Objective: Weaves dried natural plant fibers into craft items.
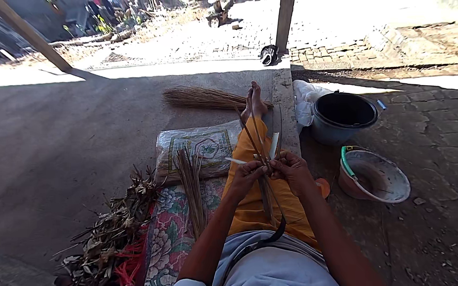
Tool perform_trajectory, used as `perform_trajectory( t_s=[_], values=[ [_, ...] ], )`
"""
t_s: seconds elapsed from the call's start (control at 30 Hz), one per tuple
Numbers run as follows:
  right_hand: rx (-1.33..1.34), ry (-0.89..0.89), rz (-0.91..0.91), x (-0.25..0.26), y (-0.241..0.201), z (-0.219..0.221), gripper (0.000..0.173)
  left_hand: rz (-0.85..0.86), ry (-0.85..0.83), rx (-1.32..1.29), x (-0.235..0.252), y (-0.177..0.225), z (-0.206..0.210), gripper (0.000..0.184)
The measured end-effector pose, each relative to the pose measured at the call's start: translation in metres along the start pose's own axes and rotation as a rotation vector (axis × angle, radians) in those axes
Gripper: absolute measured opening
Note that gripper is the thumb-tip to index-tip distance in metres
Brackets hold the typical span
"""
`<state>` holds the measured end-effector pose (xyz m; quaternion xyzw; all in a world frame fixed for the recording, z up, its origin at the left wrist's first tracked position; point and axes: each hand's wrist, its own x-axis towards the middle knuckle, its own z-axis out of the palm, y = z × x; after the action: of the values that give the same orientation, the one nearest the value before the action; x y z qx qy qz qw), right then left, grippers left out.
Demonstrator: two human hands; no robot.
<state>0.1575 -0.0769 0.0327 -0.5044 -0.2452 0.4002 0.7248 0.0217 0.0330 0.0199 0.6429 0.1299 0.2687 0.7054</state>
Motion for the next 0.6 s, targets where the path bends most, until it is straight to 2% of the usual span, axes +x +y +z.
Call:
perform_trajectory(
  t_s=[0.1,0.27,0.43,0.53,0.6],
  values=[
    [-0.068,-0.07,-0.033,0.0,-0.001,-0.004,0.006,0.054,-0.08,0.161,0.003,0.001,-0.007,0.009],
    [-0.239,-0.257,-0.149,0.0,0.002,-0.015,0.012,0.04,-0.093,0.302,0.002,0.001,-0.015,0.009],
    [-0.303,-0.222,-0.137,0.002,0.011,-0.011,0.006,0.034,-0.13,0.422,-0.001,-0.002,-0.018,0.013],
    [-0.258,-0.194,-0.16,0.001,0.012,-0.01,0.007,-0.044,-0.109,0.277,-0.001,-0.003,-0.018,0.017],
    [-0.222,-0.2,-0.216,0.001,0.011,-0.01,0.009,-0.127,-0.013,0.103,-0.003,0.002,-0.014,0.015]
  ],
)
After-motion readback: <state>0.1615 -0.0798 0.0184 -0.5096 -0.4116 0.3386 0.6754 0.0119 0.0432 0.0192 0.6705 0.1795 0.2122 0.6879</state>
